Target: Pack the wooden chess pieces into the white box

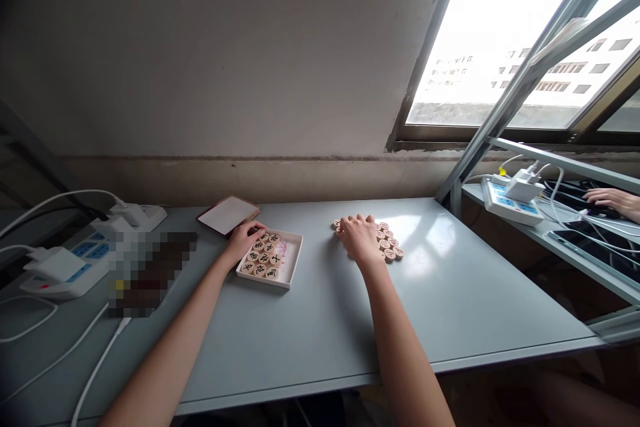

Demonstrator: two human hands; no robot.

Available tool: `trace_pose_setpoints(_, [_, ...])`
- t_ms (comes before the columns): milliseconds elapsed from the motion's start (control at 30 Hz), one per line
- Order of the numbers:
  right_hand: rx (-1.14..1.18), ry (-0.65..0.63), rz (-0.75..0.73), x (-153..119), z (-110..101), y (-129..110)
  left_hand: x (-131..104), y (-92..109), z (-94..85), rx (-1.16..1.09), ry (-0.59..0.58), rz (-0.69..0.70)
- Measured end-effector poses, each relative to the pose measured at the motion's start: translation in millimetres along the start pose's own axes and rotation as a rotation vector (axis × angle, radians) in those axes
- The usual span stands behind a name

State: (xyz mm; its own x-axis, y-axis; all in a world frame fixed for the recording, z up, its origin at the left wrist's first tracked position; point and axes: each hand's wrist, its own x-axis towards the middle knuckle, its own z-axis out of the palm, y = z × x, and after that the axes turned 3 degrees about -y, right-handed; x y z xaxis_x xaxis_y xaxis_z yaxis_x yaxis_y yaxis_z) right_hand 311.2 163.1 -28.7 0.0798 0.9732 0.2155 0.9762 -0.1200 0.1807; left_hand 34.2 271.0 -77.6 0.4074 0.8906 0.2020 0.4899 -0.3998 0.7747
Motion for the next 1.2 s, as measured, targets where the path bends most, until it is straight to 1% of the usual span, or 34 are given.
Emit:
trace_pose_setpoints(133, [-0.014,-0.003,0.013,1.1,2.1,-1.3,-1.2,2.8,-0.5,-0.006,0.003,-0.005])
trace_pose_setpoints(233, [0.067,0.007,0.003,0.8,-6.6,-5.7,-1.4,3.6,-0.9,-0.003,0.004,-0.01])
trace_pose_setpoints(300, [0.218,0.025,-0.084,-1.0,-16.1,-15.5,-1.0,2.6,-0.7,-0.001,-0.001,-0.014])
trace_pose_setpoints(400, [0.44,0.016,-0.29,-7.5,-27.2,-44.0,-0.1,-0.2,0.3,-0.004,0.002,-0.009])
trace_pose_setpoints(500, [0.465,-0.057,-0.491,-16.0,-28.0,-77.3,0.2,-1.4,1.4,0.001,0.008,0.01])
trace_pose_setpoints(533, [0.458,-0.067,-0.529,-18.2,-26.4,-85.7,0.0,-1.1,1.6,0.003,0.01,0.016])
trace_pose_setpoints(633, [0.445,-0.051,-0.527,-21.2,-20.4,-97.0,-0.6,0.5,1.6,0.013,0.012,0.029])
trace_pose_setpoints(767, [0.483,-0.044,-0.513,-20.5,-17.4,-94.4,0.0,-0.9,1.6,0.023,0.021,0.054])
trace_pose_setpoints(867, [0.503,-0.026,-0.506,-19.4,-21.3,-92.9,1.2,-4.6,2.1,0.025,0.008,0.049])
trace_pose_setpoints(933, [0.5,0.011,-0.477,-17.5,-26.4,-87.9,1.7,-6.6,2.3,0.033,0.004,0.038])
trace_pose_setpoints(1000, [0.496,0.057,-0.42,-14.8,-31.8,-74.8,2.0,-7.6,2.3,0.038,0.007,0.037])
trace_pose_setpoints(1067, [0.48,0.076,-0.344,-12.2,-34.8,-53.5,2.0,-7.4,2.2,0.032,0.003,0.041])
trace_pose_setpoints(1100, [0.465,0.065,-0.312,-11.3,-34.8,-41.0,2.0,-7.0,2.1,0.028,-0.002,0.04])
trace_pose_setpoints(1133, [0.445,0.033,-0.28,-10.7,-33.7,-28.4,2.0,-6.6,1.9,0.024,-0.006,0.034])
trace_pose_setpoints(1200, [0.377,-0.083,-0.194,-10.9,-28.8,-6.4,2.0,-5.7,1.7,0.02,-0.01,0.018])
